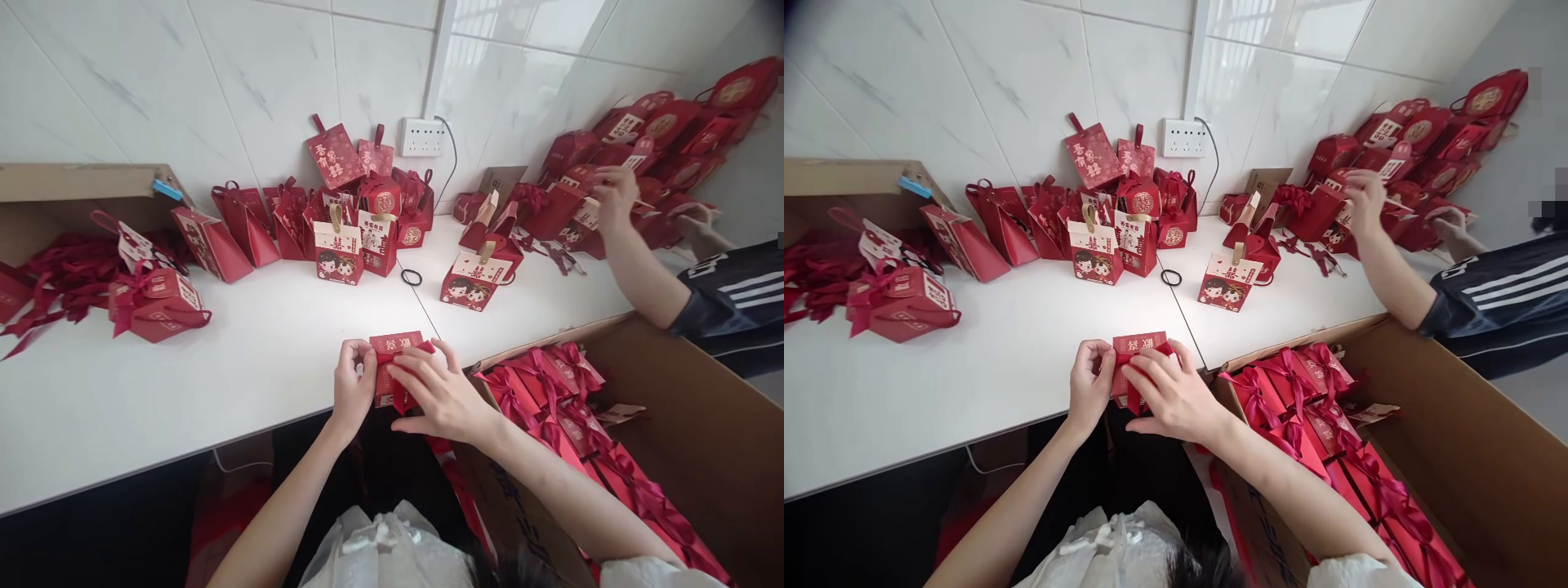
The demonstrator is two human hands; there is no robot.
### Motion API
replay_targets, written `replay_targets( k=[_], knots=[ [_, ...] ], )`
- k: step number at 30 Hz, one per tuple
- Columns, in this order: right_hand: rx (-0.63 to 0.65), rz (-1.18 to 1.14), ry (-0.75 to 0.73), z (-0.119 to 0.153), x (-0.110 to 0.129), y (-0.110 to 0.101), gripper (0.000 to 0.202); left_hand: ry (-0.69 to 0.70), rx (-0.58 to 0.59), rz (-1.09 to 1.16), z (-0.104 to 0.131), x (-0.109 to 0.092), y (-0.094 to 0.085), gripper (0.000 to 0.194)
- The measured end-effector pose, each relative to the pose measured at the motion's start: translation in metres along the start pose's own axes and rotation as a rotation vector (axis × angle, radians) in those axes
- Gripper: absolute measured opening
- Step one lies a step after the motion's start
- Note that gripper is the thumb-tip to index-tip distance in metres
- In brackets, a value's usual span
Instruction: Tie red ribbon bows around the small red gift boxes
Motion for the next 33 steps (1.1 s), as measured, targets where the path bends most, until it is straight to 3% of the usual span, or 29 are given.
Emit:
replay_targets(
  k=[4, 8, 14, 20, 24, 26, 28, 30, 32, 33],
  knots=[
    [-0.105, 0.098, -0.094, 0.002, 0.018, -0.003, 0.021, 0.005, -0.007, -0.013, 0.002, 0.002, 0.001, 0.009],
    [-0.223, 0.081, -0.096, 0.003, 0.023, -0.015, 0.018, -0.005, -0.022, -0.018, 0.004, 0.004, 0.002, 0.005],
    [-0.244, -0.011, -0.130, 0.003, 0.033, -0.018, 0.016, 0.028, -0.014, -0.012, 0.005, -0.002, 0.006, 0.005],
    [-0.212, -0.090, -0.336, 0.011, 0.055, -0.018, 0.016, 0.040, -0.003, -0.025, 0.005, -0.001, 0.007, 0.007],
    [-0.199, -0.148, -0.464, 0.019, 0.067, -0.032, 0.011, 0.043, 0.007, -0.025, 0.003, 0.001, 0.008, 0.007],
    [-0.232, -0.170, -0.354, 0.016, 0.045, -0.042, 0.012, 0.009, 0.003, -0.020, 0.002, 0.004, 0.006, 0.008],
    [-0.198, -0.193, -0.080, 0.008, -0.002, -0.040, 0.028, -0.029, 0.006, -0.014, 0.001, 0.007, 0.006, 0.009],
    [-0.033, -0.197, 0.161, 0.006, -0.046, -0.018, 0.069, -0.041, 0.010, -0.014, 0.000, 0.006, 0.006, 0.010],
    [0.203, -0.232, 0.245, 0.010, -0.069, 0.015, 0.108, -0.020, 0.006, -0.029, -0.001, 0.002, 0.005, 0.011],
    [0.308, -0.276, 0.257, 0.014, -0.073, 0.031, 0.117, 0.003, 0.002, -0.042, -0.002, -0.002, 0.004, 0.010]
  ],
)
Point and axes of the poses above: each hand's wrist, its own z-axis away from the middle knuckle, its own y-axis out of the palm, x = y × z, the point moved 10 cm from there along -z, towards the middle knuckle, and after that the axes turned 9 degrees about z, right-handed, at the moved point
